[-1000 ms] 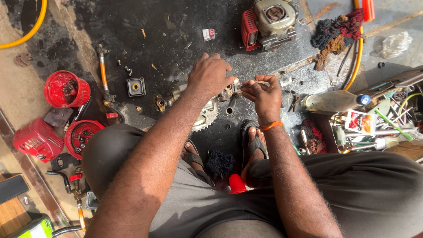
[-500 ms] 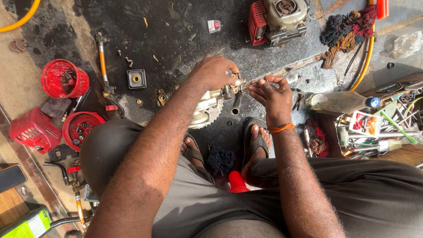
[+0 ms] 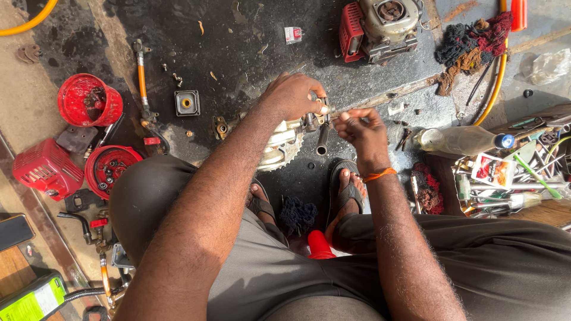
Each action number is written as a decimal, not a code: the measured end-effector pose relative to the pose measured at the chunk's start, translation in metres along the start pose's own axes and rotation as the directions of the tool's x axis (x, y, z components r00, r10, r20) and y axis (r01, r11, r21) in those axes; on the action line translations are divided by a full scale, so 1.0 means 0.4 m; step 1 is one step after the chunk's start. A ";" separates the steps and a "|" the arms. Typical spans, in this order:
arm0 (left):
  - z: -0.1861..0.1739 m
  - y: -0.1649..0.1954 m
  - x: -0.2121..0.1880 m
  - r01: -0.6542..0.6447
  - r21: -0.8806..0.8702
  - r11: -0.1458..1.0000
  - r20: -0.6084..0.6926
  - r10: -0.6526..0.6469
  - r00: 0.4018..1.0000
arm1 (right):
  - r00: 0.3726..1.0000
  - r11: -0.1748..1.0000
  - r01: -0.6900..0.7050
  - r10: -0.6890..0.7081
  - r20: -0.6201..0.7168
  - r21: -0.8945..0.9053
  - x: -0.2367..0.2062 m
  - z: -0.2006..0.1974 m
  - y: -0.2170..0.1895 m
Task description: The person sits on the workshop floor working on a small engine carburetor assembly. They handle small screws and fittings by hand, wipe parts with a dark cloth, reposition the assembly, and use a T-handle wrench to loosen and tighten bolts on the carburetor body.
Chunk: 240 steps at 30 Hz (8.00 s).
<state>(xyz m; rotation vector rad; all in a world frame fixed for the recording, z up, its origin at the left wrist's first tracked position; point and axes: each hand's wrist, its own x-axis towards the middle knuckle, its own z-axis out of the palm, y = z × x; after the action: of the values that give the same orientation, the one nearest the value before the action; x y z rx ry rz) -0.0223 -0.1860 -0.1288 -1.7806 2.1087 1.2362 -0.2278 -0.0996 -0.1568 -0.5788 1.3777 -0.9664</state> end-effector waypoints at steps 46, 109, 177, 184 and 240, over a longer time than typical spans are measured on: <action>-0.039 -0.076 -0.127 0.061 0.029 0.998 0.024 -0.062 0.998 | 0.970 0.979 0.010 0.040 0.240 -0.202 -0.018 -0.001 0.013; -0.027 -0.082 -0.109 0.050 -0.006 0.999 -0.087 -0.050 0.995 | 0.972 0.945 0.110 -0.038 0.232 -0.309 -0.001 0.021 0.069; -0.035 -0.081 -0.123 0.065 -0.026 0.998 -0.099 -0.067 0.993 | 0.962 0.932 0.099 0.000 0.272 -0.349 -0.035 0.029 0.021; -0.025 -0.094 -0.107 0.064 -0.053 0.997 -0.104 -0.070 0.992 | 0.964 0.940 0.102 -0.013 0.265 -0.326 -0.005 0.034 0.068; 0.015 -0.037 0.028 0.010 -0.186 0.982 0.113 0.011 0.994 | 0.991 0.994 0.108 -0.108 0.073 -0.001 0.067 0.059 -0.046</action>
<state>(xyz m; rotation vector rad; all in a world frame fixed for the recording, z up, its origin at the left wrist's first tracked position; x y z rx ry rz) -0.0152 -0.1904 -0.1467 -1.7326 1.9900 1.5423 -0.2112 -0.1359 -0.1526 -0.6915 1.2944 -1.0189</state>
